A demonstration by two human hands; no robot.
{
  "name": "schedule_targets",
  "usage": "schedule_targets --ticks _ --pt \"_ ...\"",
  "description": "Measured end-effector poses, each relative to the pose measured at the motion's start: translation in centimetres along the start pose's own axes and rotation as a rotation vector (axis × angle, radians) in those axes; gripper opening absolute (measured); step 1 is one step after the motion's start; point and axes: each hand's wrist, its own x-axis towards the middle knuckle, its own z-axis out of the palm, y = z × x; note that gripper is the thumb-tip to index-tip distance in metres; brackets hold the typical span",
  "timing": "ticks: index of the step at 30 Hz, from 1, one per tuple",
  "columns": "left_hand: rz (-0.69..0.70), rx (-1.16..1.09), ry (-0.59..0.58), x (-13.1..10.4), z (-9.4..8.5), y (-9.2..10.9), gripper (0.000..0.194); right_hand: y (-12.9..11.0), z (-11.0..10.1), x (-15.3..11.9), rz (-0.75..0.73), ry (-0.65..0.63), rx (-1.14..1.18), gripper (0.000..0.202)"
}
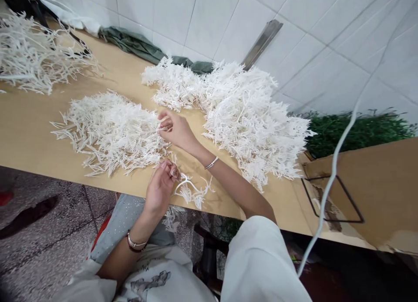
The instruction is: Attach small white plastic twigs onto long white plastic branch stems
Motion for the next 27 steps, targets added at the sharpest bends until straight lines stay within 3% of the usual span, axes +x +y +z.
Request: schedule_targets --ticks 3,7,8,11,14,17,22,27 --pt "0.002 0.011 0.019 0.1 0.0 0.0 0.017 0.6 -0.2 -0.2 -0.059 -0.048 -0.168 0.025" --pt "-0.008 0.006 0.033 0.0 0.1 0.2 0.018 -0.3 -2.7 -3.1 -0.142 0.111 -0.235 0.023" --pt "-0.011 0.003 0.025 -0.1 0.2 0.2 0.018 -0.6 -3.6 -4.0 -0.144 0.095 -0.262 0.021" --pt "-0.025 0.000 -0.005 -0.1 0.2 0.4 0.020 -1.0 -6.0 -6.7 -0.123 -0.217 -0.335 0.013" --pt "-0.017 0.002 -0.007 -0.2 0.3 0.5 0.021 -0.5 -7.3 -9.0 -0.077 -0.522 -0.318 0.029" --pt "0.009 0.030 -0.025 -0.2 0.3 0.5 0.023 0.0 -7.1 -10.8 -0.070 -0.660 -0.282 0.044" --pt "0.118 0.209 -0.070 -0.5 0.0 0.0 0.028 0.1 -4.9 -12.6 -0.039 -0.486 -0.346 0.015" --pt "0.430 0.605 -0.111 -1.3 -0.6 -0.9 0.016 0.7 -4.5 -13.3 -0.037 -0.381 -0.300 0.012"
